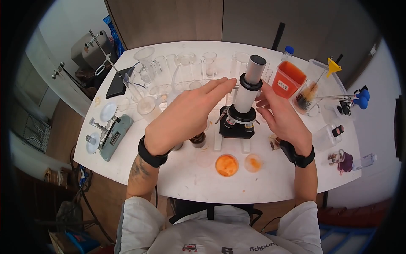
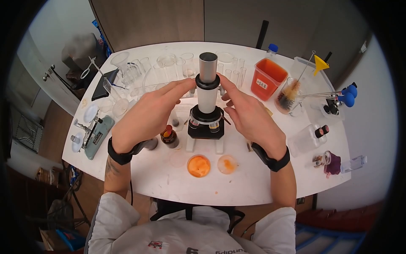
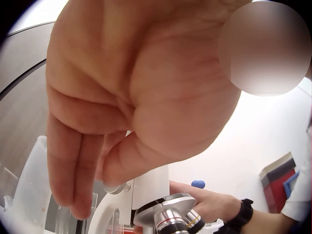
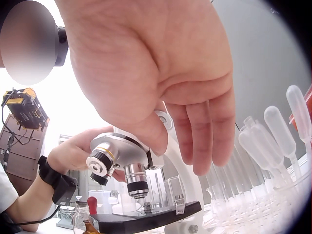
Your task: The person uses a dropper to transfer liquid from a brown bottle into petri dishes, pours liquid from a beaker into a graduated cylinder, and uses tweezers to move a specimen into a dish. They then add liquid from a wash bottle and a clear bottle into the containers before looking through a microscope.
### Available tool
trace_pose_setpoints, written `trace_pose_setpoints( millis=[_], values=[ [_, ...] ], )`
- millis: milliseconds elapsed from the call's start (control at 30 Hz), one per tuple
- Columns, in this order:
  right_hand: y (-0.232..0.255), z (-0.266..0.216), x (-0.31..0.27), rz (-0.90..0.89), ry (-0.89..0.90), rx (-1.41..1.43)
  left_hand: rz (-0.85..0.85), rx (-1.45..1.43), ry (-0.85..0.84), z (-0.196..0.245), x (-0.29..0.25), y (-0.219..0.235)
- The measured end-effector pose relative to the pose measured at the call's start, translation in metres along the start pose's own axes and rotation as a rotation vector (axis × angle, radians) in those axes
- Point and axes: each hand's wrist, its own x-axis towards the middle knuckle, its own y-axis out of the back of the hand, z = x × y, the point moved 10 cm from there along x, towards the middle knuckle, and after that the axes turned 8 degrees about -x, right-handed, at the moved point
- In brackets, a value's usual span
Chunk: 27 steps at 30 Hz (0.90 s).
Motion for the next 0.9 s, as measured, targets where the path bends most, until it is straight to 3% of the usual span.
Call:
trace_pose_setpoints(
  millis=[300,467,633,900],
  values=[
    [0.011,-0.002,-0.002,0.028,0.007,0.01,-0.001,0.085,0.034,0.002,-0.006,0.029],
    [0.02,0.012,-0.005,0.11,-0.062,0.042,-0.073,0.113,0.053,-0.007,-0.008,0.019],
    [0.028,0.024,-0.009,0.082,-0.127,-0.065,-0.152,0.133,0.116,-0.013,-0.009,0.011],
    [0.028,0.02,-0.008,0.05,-0.204,-0.118,-0.137,0.142,0.128,-0.02,-0.008,0.011]
  ],
)
